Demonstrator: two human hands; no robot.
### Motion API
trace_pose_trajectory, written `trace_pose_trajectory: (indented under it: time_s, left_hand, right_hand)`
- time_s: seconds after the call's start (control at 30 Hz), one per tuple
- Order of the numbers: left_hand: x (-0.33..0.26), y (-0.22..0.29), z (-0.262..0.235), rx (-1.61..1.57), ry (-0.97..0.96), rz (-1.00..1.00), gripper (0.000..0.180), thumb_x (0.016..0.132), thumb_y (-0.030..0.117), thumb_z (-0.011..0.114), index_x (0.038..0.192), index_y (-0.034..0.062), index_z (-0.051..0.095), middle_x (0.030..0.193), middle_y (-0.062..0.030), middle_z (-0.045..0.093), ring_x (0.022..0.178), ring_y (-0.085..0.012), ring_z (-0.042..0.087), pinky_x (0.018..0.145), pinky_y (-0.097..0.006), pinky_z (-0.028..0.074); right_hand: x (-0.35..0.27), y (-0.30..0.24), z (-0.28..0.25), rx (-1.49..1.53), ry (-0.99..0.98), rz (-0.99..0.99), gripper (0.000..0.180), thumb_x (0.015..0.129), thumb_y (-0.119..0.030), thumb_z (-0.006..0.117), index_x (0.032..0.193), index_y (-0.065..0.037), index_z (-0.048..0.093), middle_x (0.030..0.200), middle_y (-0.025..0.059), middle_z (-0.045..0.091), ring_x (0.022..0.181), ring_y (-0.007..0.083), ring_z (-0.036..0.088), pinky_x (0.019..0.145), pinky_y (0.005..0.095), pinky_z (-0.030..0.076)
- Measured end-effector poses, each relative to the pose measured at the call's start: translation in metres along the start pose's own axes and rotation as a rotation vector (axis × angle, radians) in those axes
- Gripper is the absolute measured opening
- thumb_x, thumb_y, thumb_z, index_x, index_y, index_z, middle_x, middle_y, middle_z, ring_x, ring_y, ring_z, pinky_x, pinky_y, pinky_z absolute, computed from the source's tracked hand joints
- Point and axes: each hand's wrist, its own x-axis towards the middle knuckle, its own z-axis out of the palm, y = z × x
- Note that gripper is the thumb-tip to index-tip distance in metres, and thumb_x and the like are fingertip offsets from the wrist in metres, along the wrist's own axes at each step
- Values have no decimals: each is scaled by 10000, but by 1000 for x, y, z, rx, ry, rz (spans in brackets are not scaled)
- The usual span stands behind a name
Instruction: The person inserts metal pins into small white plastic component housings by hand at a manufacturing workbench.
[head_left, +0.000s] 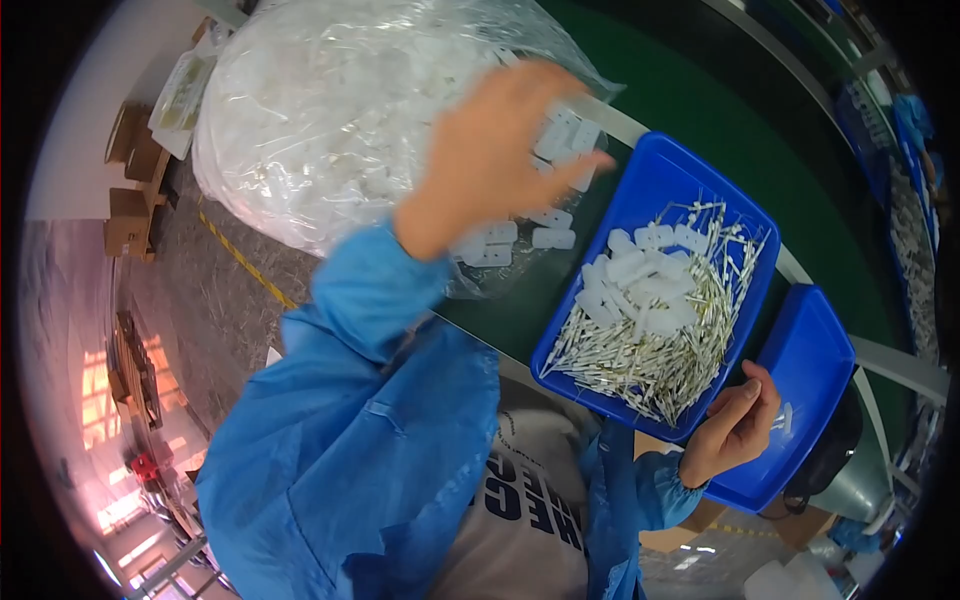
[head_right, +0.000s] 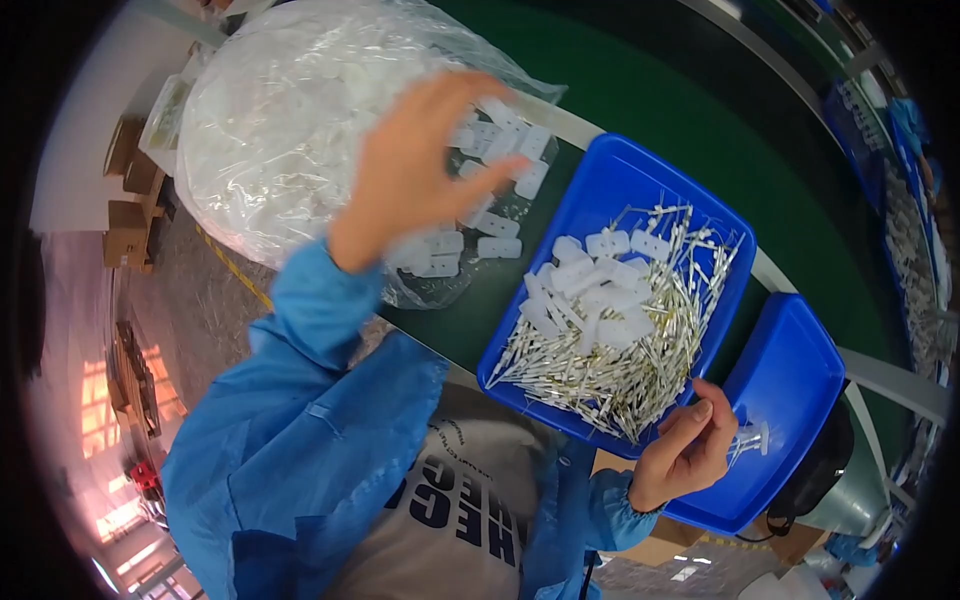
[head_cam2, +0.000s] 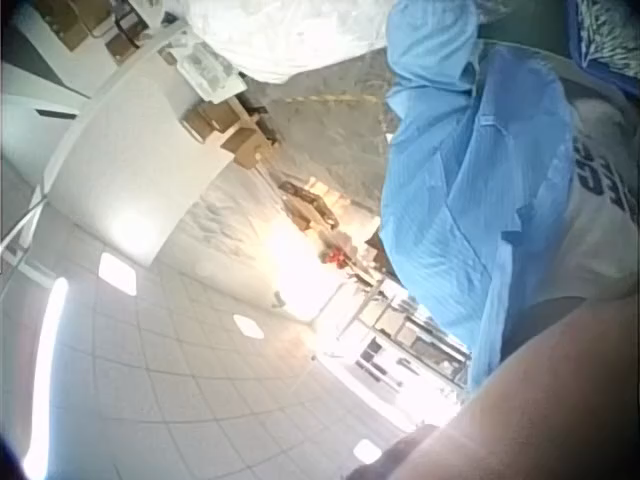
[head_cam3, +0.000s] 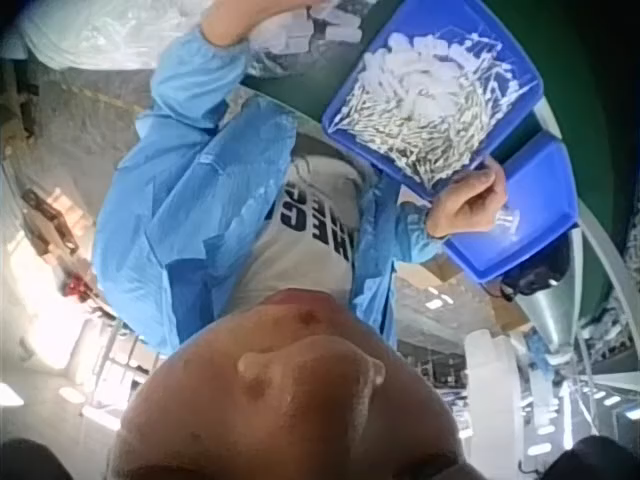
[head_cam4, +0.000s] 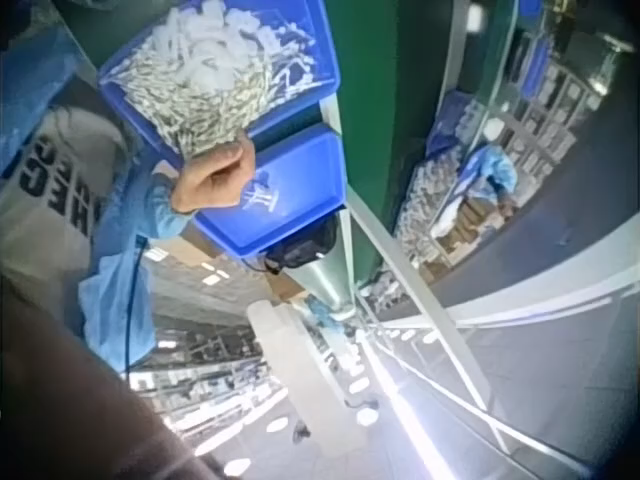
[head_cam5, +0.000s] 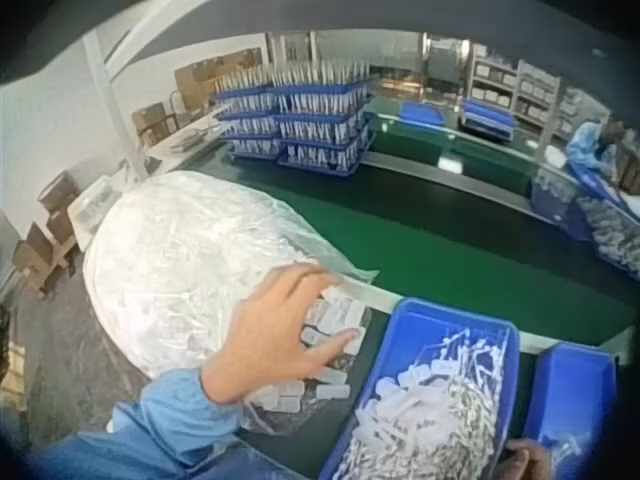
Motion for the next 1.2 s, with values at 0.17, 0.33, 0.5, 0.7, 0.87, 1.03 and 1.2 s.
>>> trace_pose_trajectory:
  time_s: [0.17,0.33,0.5,0.7,0.87,1.03,1.2]
  left_hand:
    - [8,-62,7,942,156,67,578,731,493,761,1167,129,657,1228,-81,636,1077,-309,632,777,-414,556]
    - [20,-115,20,746,-75,87,835,661,586,762,1348,165,542,1370,-130,545,1252,-413,500,950,-501,507]
    - [25,-98,21,770,-82,-13,694,708,516,749,1280,151,604,1293,-177,600,1114,-403,602,853,-447,540]
    - [30,-92,13,450,167,15,370,743,290,740,1040,75,688,1041,-114,682,874,-344,664,761,-384,551]
    - [36,-53,-11,180,312,-10,254,723,122,757,951,58,663,940,-99,687,813,-268,672,733,-384,528]
    - [25,3,-2,-501,290,-224,164,804,50,703,882,85,562,914,-17,624,733,-82,604,511,-259,487]
    - [5,56,44,-1132,20,-447,176,847,19,661,920,109,528,983,-39,611,735,-94,613,445,-222,472]
  right_hand:
    - [9,-5,13,139,-82,59,181,997,-93,516,1034,16,656,643,18,557,487,43,430,447,217,284]
    - [12,-8,31,161,-177,48,146,964,-57,549,1021,-14,676,641,28,585,545,57,513,504,213,364]
    - [16,4,23,143,-183,48,118,943,-19,573,1012,-12,669,784,59,690,608,66,567,556,217,426]
    - [24,8,9,92,-163,174,129,972,-45,547,1032,12,646,905,104,706,679,97,607,605,240,465]
    - [49,26,21,-111,-247,39,161,920,-52,611,1067,-1,651,974,148,640,838,268,629,710,347,505]
    - [50,49,50,-441,-319,-195,262,900,-116,646,1149,-35,651,1116,132,576,1020,323,541,873,422,440]
    - [46,55,54,-466,-370,-253,307,905,-148,644,1197,-57,625,1136,125,561,1038,315,531,879,429,426]
